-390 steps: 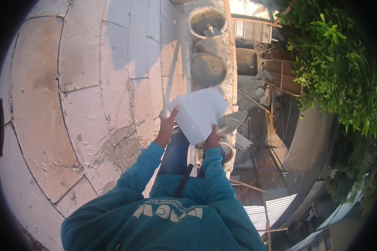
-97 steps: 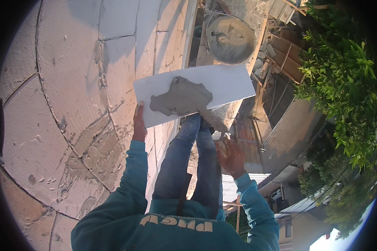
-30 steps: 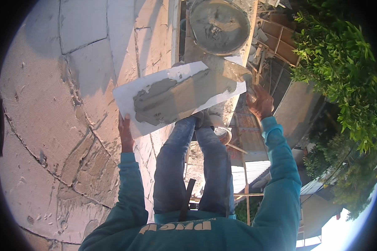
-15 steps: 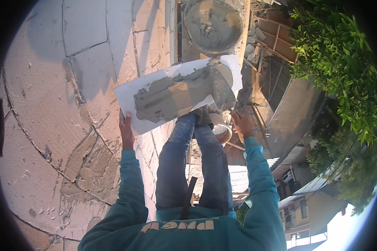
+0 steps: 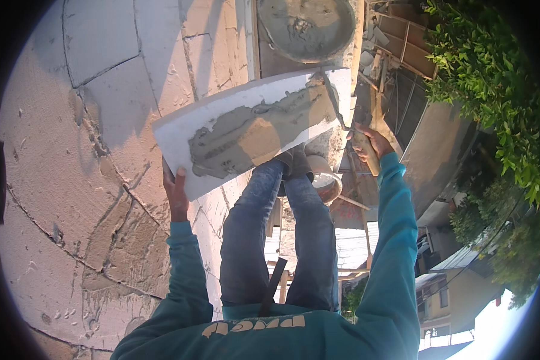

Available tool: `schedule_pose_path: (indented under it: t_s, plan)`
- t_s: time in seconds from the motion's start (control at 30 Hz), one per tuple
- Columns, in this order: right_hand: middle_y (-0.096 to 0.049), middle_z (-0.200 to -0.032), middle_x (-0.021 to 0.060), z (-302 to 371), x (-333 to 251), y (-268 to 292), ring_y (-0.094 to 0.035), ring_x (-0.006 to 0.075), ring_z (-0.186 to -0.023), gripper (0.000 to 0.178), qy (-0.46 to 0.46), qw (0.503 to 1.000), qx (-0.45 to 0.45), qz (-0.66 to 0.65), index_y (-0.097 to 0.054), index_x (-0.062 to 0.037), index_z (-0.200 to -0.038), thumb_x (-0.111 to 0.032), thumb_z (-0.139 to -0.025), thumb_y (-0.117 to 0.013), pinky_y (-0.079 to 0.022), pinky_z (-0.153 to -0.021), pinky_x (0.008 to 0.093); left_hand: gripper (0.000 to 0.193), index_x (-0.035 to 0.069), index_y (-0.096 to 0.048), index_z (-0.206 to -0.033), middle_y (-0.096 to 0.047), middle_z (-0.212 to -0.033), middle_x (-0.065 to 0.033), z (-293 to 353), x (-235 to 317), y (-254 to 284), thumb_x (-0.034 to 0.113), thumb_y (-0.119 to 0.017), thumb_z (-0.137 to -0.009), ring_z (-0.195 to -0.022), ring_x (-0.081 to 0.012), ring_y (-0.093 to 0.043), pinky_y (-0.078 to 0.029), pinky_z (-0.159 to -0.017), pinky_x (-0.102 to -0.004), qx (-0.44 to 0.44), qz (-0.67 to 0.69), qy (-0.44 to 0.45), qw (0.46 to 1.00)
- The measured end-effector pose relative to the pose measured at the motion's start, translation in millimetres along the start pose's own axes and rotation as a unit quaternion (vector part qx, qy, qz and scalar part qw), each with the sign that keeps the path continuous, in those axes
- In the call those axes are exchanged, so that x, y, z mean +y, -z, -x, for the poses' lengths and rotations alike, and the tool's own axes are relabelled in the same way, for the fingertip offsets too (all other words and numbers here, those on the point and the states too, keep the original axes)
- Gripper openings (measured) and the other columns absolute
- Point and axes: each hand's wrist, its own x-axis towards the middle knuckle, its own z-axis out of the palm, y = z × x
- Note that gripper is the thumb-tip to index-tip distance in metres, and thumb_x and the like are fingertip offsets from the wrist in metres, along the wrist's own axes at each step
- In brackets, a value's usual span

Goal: The person applies mortar to a wall using a trowel, spreads it evenly, and places a rectangular tile onto the mortar. They press the tile into place and tap it with a hammer to secure it.

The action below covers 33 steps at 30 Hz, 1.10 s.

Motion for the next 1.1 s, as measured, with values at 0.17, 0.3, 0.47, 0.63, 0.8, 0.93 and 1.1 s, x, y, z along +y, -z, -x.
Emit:
schedule_pose_path:
  t_s: [0.17, 0.3, 0.47, 0.63, 0.8, 0.93, 1.1]
  plan:
    - [-0.053, -0.061, 0.0002, 15, 26, -44, -0.045, 0.0134, -0.043, 0.050, -0.006, 0.999, -0.024, -0.039, -0.067, -0.0069, -0.098, -0.056, -0.092, -0.062, -0.038, -0.041, 0.0304, 0.096, -0.004, -0.025, -0.156, -0.041, -0.149, -0.0224, 1, 6, -4, 0.041, -0.073, -0.085, -0.133, -0.0310, -0.046, -0.038, -0.109, -0.0404, 0.005, 0.003, -0.006, 1.000]
    - [-0.054, -0.063, 0.0008, 25, 50, -108, -0.047, 0.0113, -0.047, 0.043, 0.049, 0.994, -0.010, -0.096, -0.064, -0.0085, -0.092, -0.051, -0.094, -0.065, -0.039, -0.042, 0.0280, 0.096, -0.006, -0.024, -0.155, -0.041, -0.149, -0.0235, 4, 16, -12, 0.039, -0.073, -0.086, -0.133, -0.0312, -0.045, -0.038, -0.110, -0.0395, 0.013, 0.003, -0.006, 1.000]
    - [-0.052, -0.062, 0.0010, 51, 52, -197, -0.044, 0.0101, -0.043, 0.048, 0.076, 0.987, -0.090, -0.111, -0.060, -0.0064, -0.089, -0.053, -0.099, -0.056, -0.039, -0.040, 0.0260, 0.090, -0.007, -0.025, -0.154, -0.044, -0.147, -0.0236, 7, 28, -15, 0.034, -0.071, -0.089, -0.131, -0.0291, -0.048, -0.041, -0.107, -0.0365, 0.024, -0.019, -0.004, 1.000]
    - [-0.050, -0.059, 0.0013, 70, 55, -256, -0.045, 0.0099, -0.040, 0.050, 0.124, 0.982, -0.138, -0.026, -0.059, -0.0047, -0.092, -0.052, -0.103, -0.048, -0.039, -0.039, 0.0248, 0.085, -0.005, -0.027, -0.155, -0.047, -0.144, -0.0232, 7, 42, -20, 0.030, -0.070, -0.091, -0.126, -0.0278, -0.051, -0.044, -0.103, -0.0361, 0.013, -0.021, -0.013, 1.000]
    - [-0.049, -0.060, 0.0006, 93, 43, -327, -0.045, 0.0083, -0.043, 0.046, 0.157, 0.980, -0.113, 0.040, -0.057, -0.0051, -0.090, -0.047, -0.106, -0.045, -0.037, -0.041, 0.0248, 0.071, -0.004, -0.031, -0.154, -0.050, -0.143, -0.0220, 5, 41, -20, 0.033, -0.058, -0.100, -0.125, -0.0266, -0.053, -0.045, -0.103, -0.0359, 0.026, -0.036, -0.010, 0.999]
    - [-0.054, -0.060, 0.0097, 89, 51, -323, -0.053, 0.0182, -0.046, 0.037, 0.210, 0.956, -0.045, 0.200, -0.059, -0.0011, -0.089, -0.035, -0.104, -0.052, -0.042, -0.048, 0.0351, 0.063, -0.002, -0.035, -0.153, -0.054, -0.139, -0.0185, 6, 47, -25, 0.038, -0.048, -0.105, -0.121, -0.0237, -0.055, -0.046, -0.100, -0.0342, 0.028, 0.007, -0.001, 1.000]
    - [-0.060, -0.069, 0.0215, 106, 74, -293, -0.059, 0.0371, -0.059, 0.034, 0.356, 0.846, 0.018, 0.396, -0.063, 0.0028, -0.097, -0.030, -0.101, -0.057, -0.047, -0.059, 0.0449, 0.064, -0.002, -0.038, -0.150, -0.057, -0.133, -0.0161, 15, 46, -25, 0.043, -0.049, -0.105, -0.115, -0.0212, -0.057, -0.047, -0.096, -0.0332, 0.029, 0.037, 0.027, 0.999]
